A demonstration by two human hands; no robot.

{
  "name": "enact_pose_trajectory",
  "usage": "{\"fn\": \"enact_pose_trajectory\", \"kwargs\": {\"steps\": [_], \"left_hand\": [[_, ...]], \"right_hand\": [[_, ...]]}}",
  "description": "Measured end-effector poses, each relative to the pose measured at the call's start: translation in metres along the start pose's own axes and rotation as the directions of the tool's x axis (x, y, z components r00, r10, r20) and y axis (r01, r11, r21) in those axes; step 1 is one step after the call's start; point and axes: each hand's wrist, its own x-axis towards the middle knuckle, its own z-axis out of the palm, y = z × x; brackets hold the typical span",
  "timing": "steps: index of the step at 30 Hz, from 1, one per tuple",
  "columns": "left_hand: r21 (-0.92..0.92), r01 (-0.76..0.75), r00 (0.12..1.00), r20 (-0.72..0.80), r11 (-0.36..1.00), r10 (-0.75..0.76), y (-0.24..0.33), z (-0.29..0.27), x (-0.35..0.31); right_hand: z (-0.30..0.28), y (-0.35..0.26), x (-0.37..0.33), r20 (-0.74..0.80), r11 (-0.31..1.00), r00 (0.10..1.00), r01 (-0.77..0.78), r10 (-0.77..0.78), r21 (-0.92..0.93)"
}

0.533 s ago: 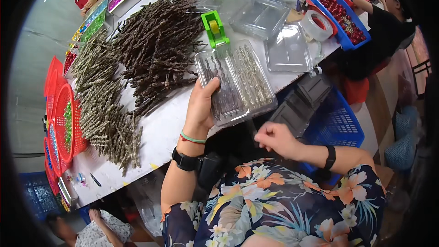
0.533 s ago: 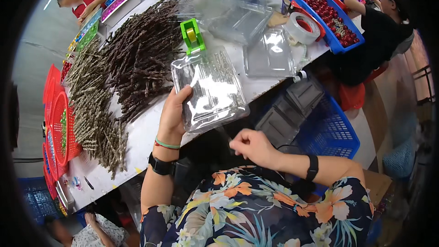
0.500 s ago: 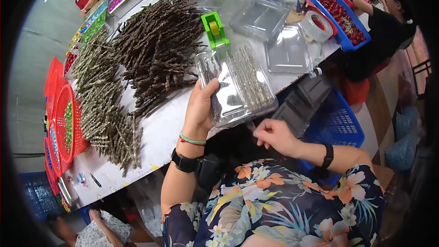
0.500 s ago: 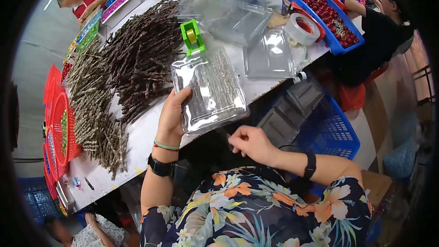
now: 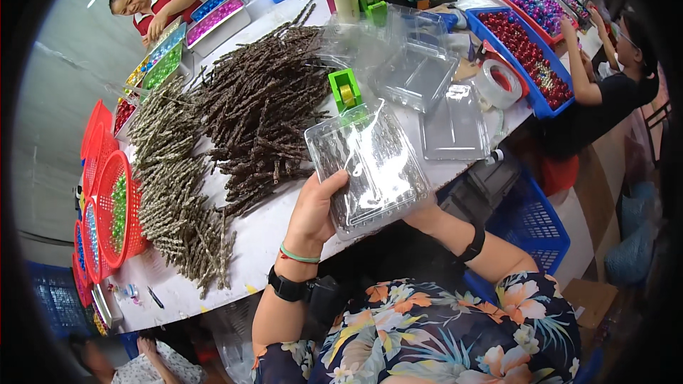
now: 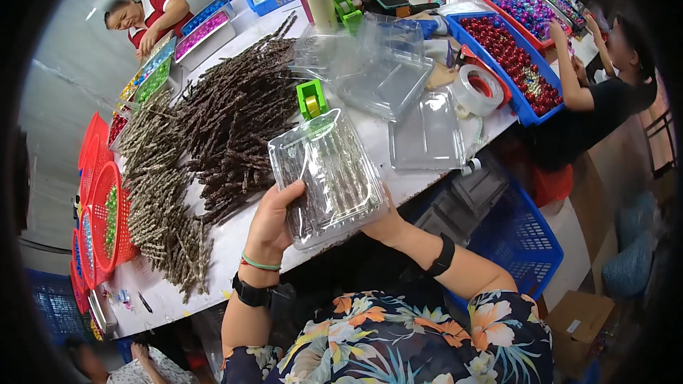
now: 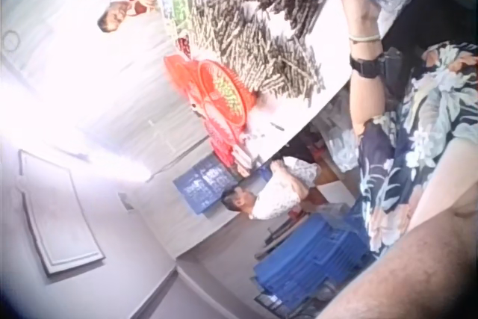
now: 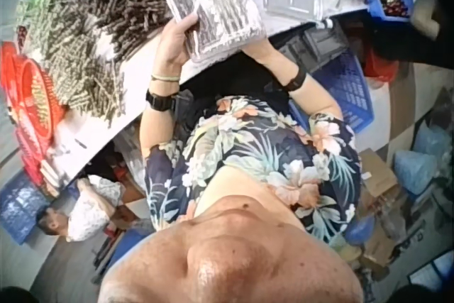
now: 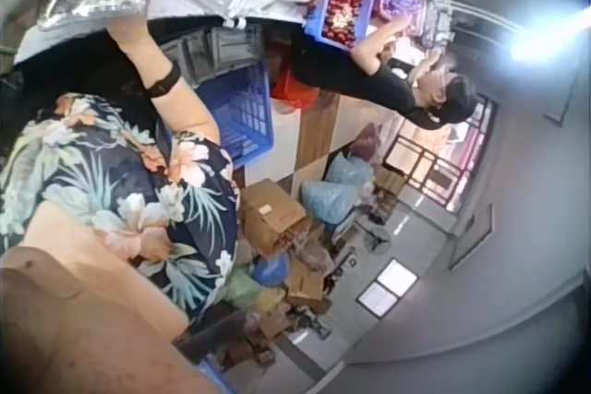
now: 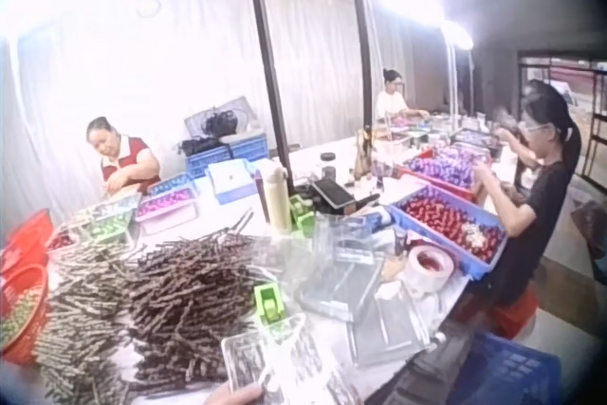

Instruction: The person arranges glittery decorative sticks into clear plastic clamshell containers on a table. They retrieve containers from a blue crate, place sticks inside, close the lids, and stack the filled containers. Other workers are visible in the background handling similar materials.

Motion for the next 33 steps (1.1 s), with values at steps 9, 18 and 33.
{"fn": "enact_pose_trajectory", "kwargs": {"steps": [9, 18, 33], "left_hand": [[-0.001, 0.047, 0.999, 0.028, 0.999, -0.047, -0.01, 0.005, -0.003], [-0.006, 0.076, 0.993, 0.094, 0.997, -0.075, -0.018, 0.003, -0.023], [-0.041, 0.084, 0.989, 0.123, 0.996, -0.078, -0.057, -0.015, -0.049]], "right_hand": [[-0.014, 0.039, -0.003, 0.058, 0.976, 0.997, 0.056, -0.045, -0.21], [-0.055, -0.007, 0.058, 0.273, 0.415, 0.737, -0.601, 0.618, 0.683], [-0.043, -0.012, 0.079, 0.479, 0.375, 0.647, -0.748, 0.593, 0.547]]}}
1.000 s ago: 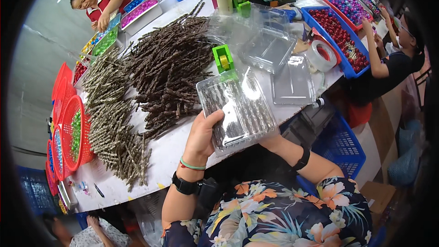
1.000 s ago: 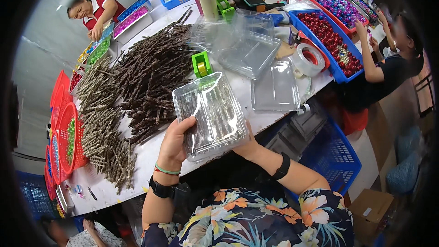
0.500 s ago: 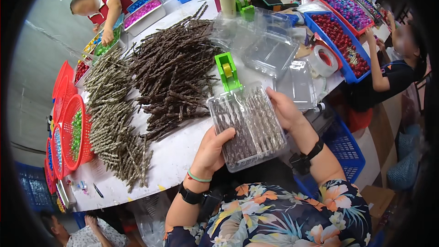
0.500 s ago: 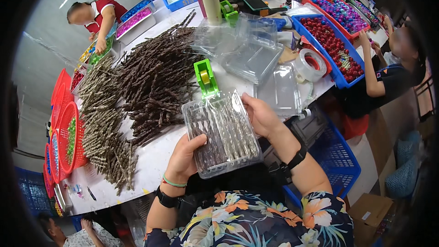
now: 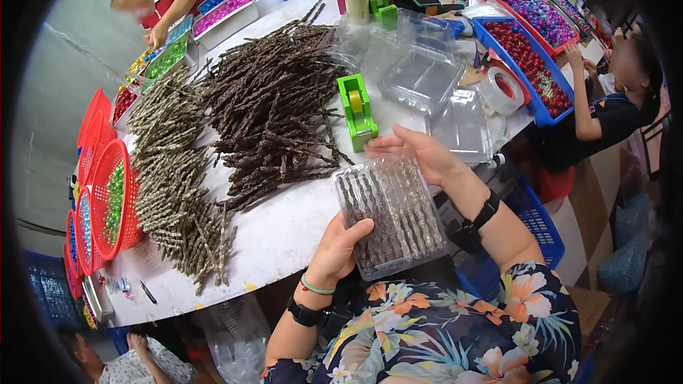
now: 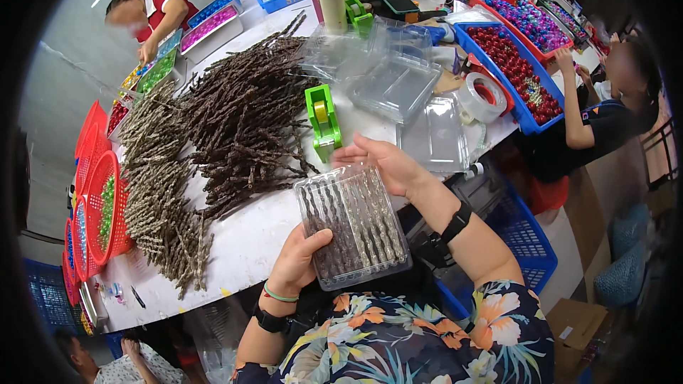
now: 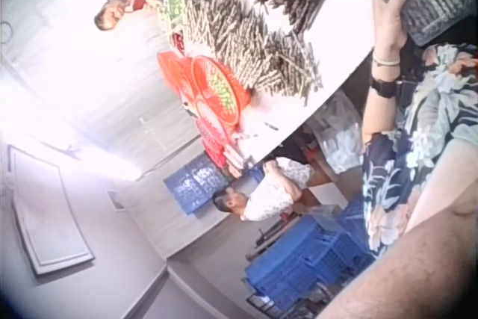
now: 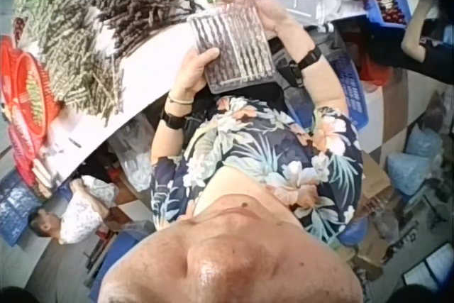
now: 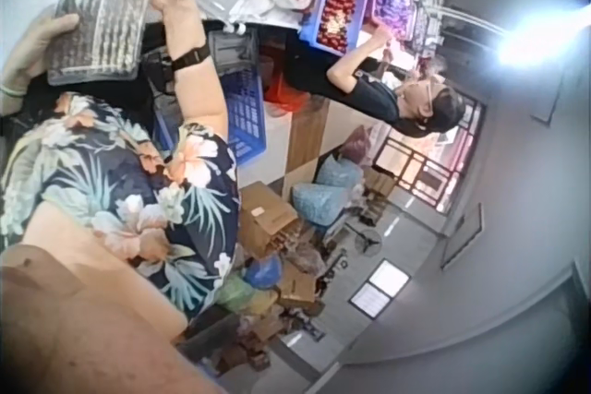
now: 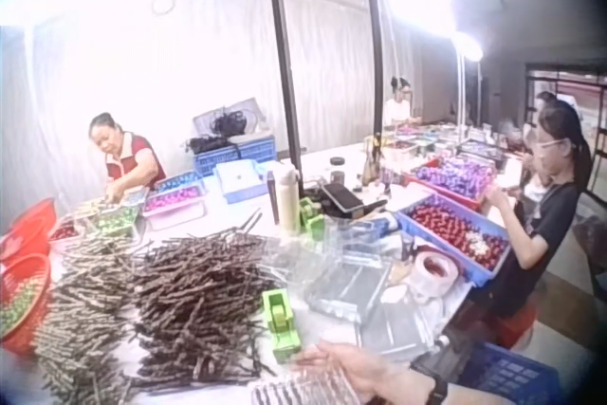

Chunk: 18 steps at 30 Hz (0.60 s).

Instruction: The person arranges glittery decorative sticks into clear plastic clamshell containers on a table. They retrieve containers from a blue crate, place sticks inside, close the lids, and stack the filled containers. Other workers are visible in the background handling similar materials.

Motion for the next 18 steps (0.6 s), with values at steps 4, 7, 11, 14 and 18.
{"fn": "enact_pose_trajectory", "kwargs": {"steps": [4, 7, 11, 14, 18], "left_hand": [[0.015, -0.015, 1.0, -0.01, 1.0, 0.015, -0.003, -0.002, 0.0], [0.025, -0.009, 1.0, -0.015, 1.0, 0.01, -0.004, -0.003, 0.001], [0.037, -0.023, 0.999, -0.022, 0.999, 0.024, -0.004, -0.004, 0.0], [0.064, -0.043, 0.999, 0.008, 0.997, 0.043, -0.004, -0.005, 0.002], [0.086, -0.068, 0.997, 0.028, 0.994, 0.066, -0.008, -0.008, 0.008]], "right_hand": [[0.002, -0.005, 0.01, -0.104, 0.938, 0.992, 0.037, -0.077, -0.344], [0.017, -0.008, 0.011, -0.199, 0.855, 0.972, 0.007, -0.128, -0.518], [0.023, -0.008, 0.012, -0.22, 0.806, 0.964, -0.011, -0.147, -0.592], [0.024, -0.007, 0.012, -0.236, 0.799, 0.959, -0.02, -0.154, -0.602], [0.02, -0.004, 0.015, -0.255, 0.759, 0.949, -0.027, -0.184, -0.651]]}}
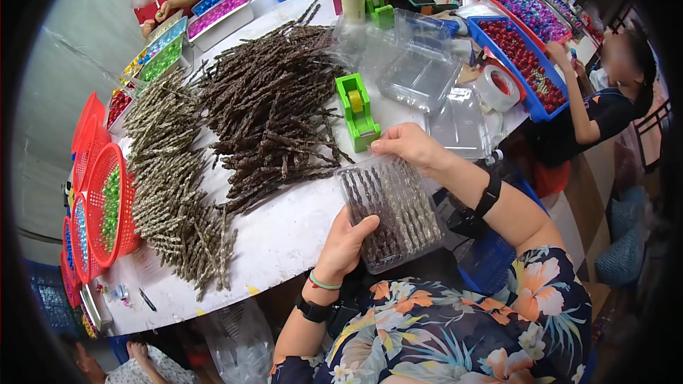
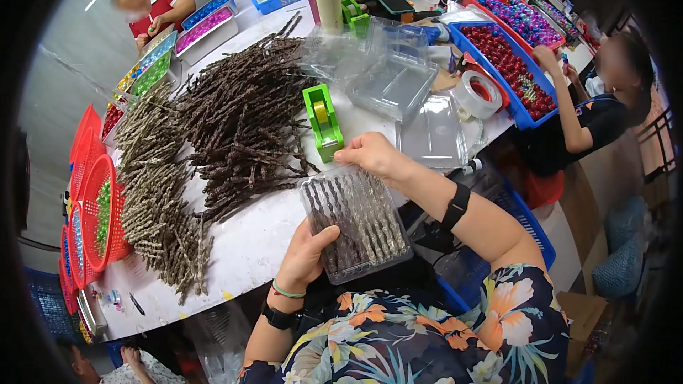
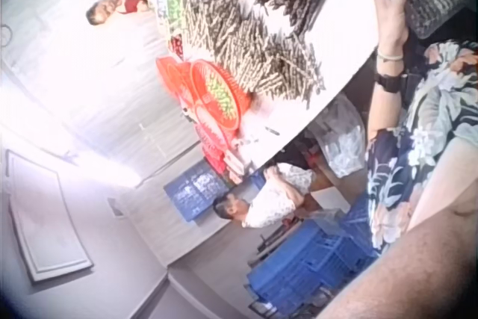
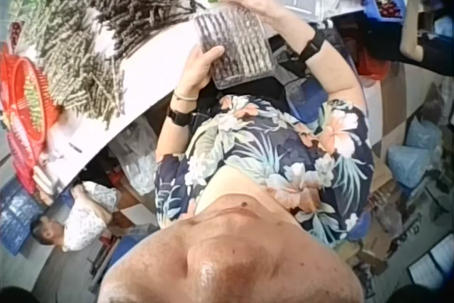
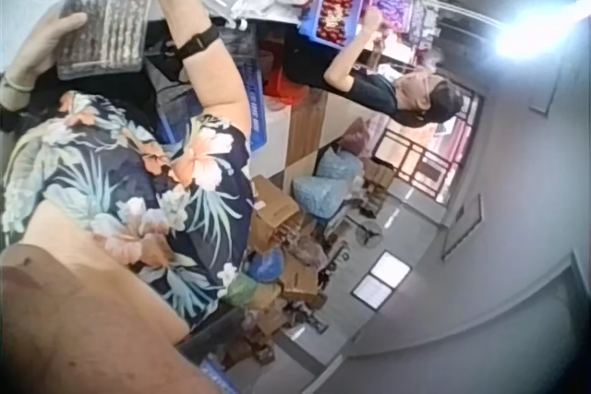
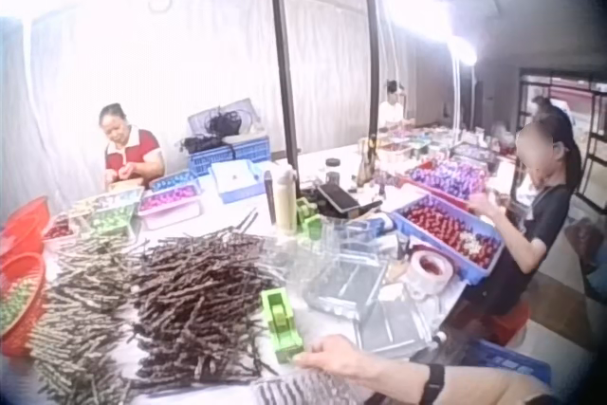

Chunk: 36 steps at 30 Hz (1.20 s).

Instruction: The person arranges glittery decorative sticks into clear plastic clamshell containers on a table. They retrieve containers from a blue crate, place sticks inside, close the lids, and stack the filled containers. Other workers are visible in the background handling similar materials.

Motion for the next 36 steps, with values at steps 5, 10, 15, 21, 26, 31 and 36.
{"fn": "enact_pose_trajectory", "kwargs": {"steps": [5, 10, 15, 21, 26, 31, 36], "left_hand": [[-0.041, 0.0, 1.0, 0.001, 0.999, 0.0, -0.002, -0.001, 0.003], [-0.003, -0.074, 0.997, 0.012, 0.997, 0.075, -0.001, 0.001, 0.004], [0.618, -0.223, 0.937, -0.078, 0.754, 0.341, -0.003, 0.011, -0.018], [0.927, -0.281, 0.868, 0.136, 0.249, 0.477, 0.032, 0.044, -0.062], [0.864, -0.503, 0.756, 0.436, 0.008, 0.488, 0.034, 0.042, -0.065], [0.836, -0.545, 0.751, 0.52, -0.063, 0.407, 0.042, 0.05, -0.067], [0.818, -0.573, 0.731, 0.535, -0.043, 0.423, 0.038, 0.039, -0.065]], "right_hand": [[-0.001, 0.011, 0.011, -0.009, 0.998, 1.0, -0.015, 0.015, -0.06], [-0.007, 0.009, 0.01, 0.052, 1.0, 0.999, 0.006, -0.005, -0.019], [-0.004, -0.027, -0.031, 0.171, 0.995, 0.984, 0.036, -0.052, 0.092], [-0.009, -0.066, -0.096, 0.359, 0.996, 0.933, 0.059, -0.031, -0.068], [-0.012, -0.06, -0.122, 0.38, 0.982, 0.924, 0.112, -0.047, -0.153], [-0.011, -0.046, -0.14, 0.368, 0.947, 0.913, 0.258, -0.175, -0.191], [-0.012, -0.026, -0.151, 0.313, 0.84, 0.831, 0.522, -0.46, -0.15]]}}
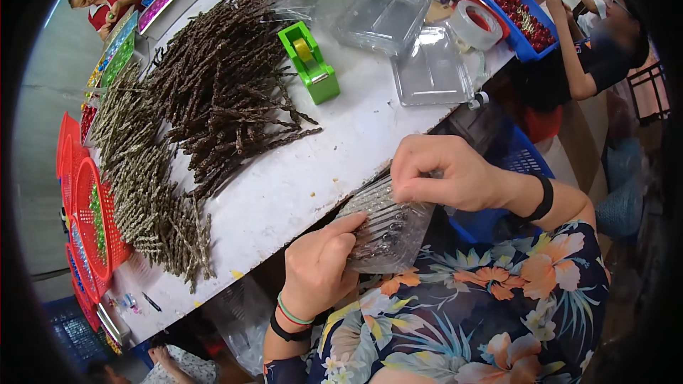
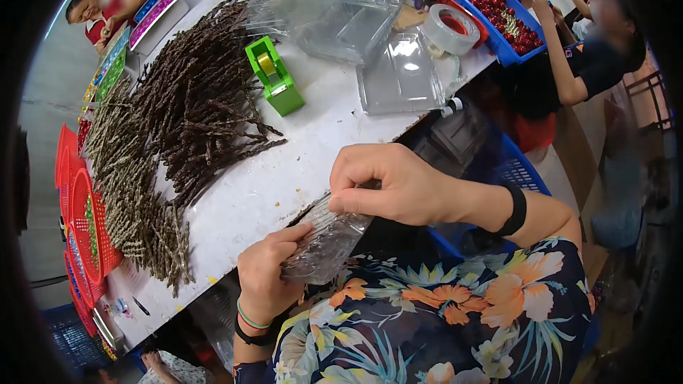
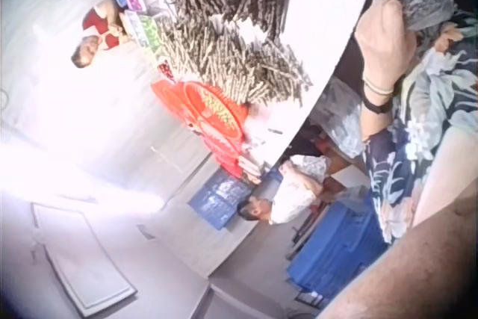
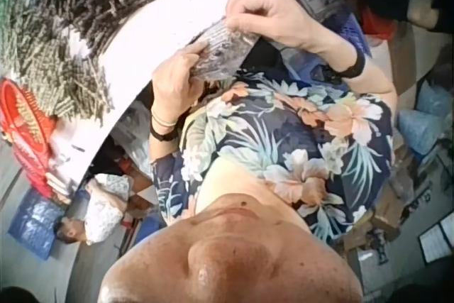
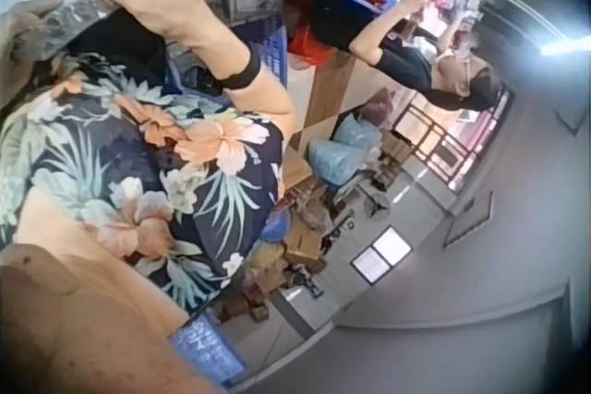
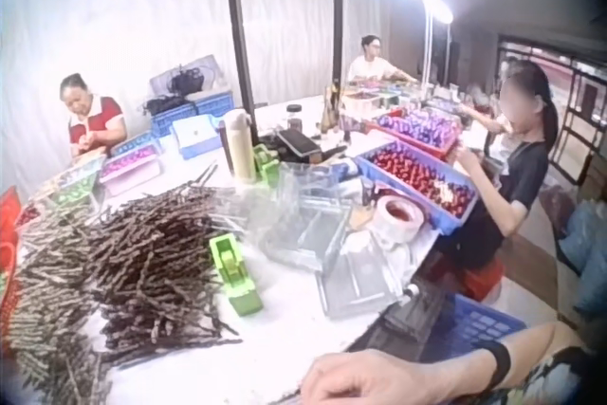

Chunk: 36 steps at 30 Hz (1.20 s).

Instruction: The person arranges glittery decorative sticks into clear plastic clamshell containers on a table. They retrieve containers from a blue crate, place sticks inside, close the lids, and stack the filled containers. Other workers are visible in the background handling similar materials.

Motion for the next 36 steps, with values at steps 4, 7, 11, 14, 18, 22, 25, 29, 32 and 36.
{"fn": "enact_pose_trajectory", "kwargs": {"steps": [4, 7, 11, 14, 18, 22, 25, 29, 32, 36], "left_hand": [[-0.067, 0.046, 0.998, -0.029, 0.997, -0.048, 0.005, -0.003, 0.009], [-0.099, 0.071, 0.994, 0.088, 0.993, -0.062, 0.006, -0.004, 0.019], [-0.206, 0.176, 0.962, 0.242, 0.963, -0.124, 0.006, 0.004, 0.032], [-0.276, 0.199, 0.961, 0.242, 0.94, -0.132, 0.01, 0.02, 0.053], [-0.551, 0.356, 0.93, 0.291, 0.755, -0.226, 0.001, 0.052, 0.06], [-0.277, 0.117, 0.991, 0.097, 0.954, -0.093, -0.001, 0.045, 0.08], [-0.288, 0.165, 0.986, 0.054, 0.943, -0.156, -0.013, 0.055, 0.069], [-0.172, 0.233, 0.967, 0.145, 0.957, -0.21, -0.017, 0.066, 0.048], [-0.036, 0.235, 0.95, 0.219, 0.971, -0.221, -0.01, 0.071, 0.048], [0.029, 0.199, 0.948, 0.248, 0.98, -0.2, -0.004, 0.082, 0.056]], "right_hand": [[-0.007, 0.003, -0.005, 0.026, 0.914, 0.936, 0.349, -0.352, -0.208], [-0.005, 0.008, -0.012, 0.062, 0.814, 0.903, 0.412, -0.426, -0.409], [-0.004, 0.03, -0.033, 0.016, 0.819, 0.916, 0.367, -0.402, -0.441], [-0.007, 0.043, -0.054, -0.067, 0.863, 0.937, 0.287, -0.344, -0.417], [-0.015, 0.07, -0.093, -0.179, 0.953, 0.984, -0.035, -0.02, -0.302], [-0.051, 0.127, -0.163, -0.352, 0.824, 0.745, -0.518, 0.567, 0.231], [-0.094, 0.183, -0.253, -0.464, 0.685, 0.507, -0.589, 0.726, 0.428], [-0.103, 0.229, -0.374, -0.426, 0.479, 0.223, -0.327, 0.877, 0.814], [-0.087, 0.259, -0.436, -0.428, 0.408, -0.064, -0.207, 0.901, 0.889], [-0.061, 0.294, -0.483, -0.431, 0.379, -0.183, -0.261, 0.884, 0.888]]}}
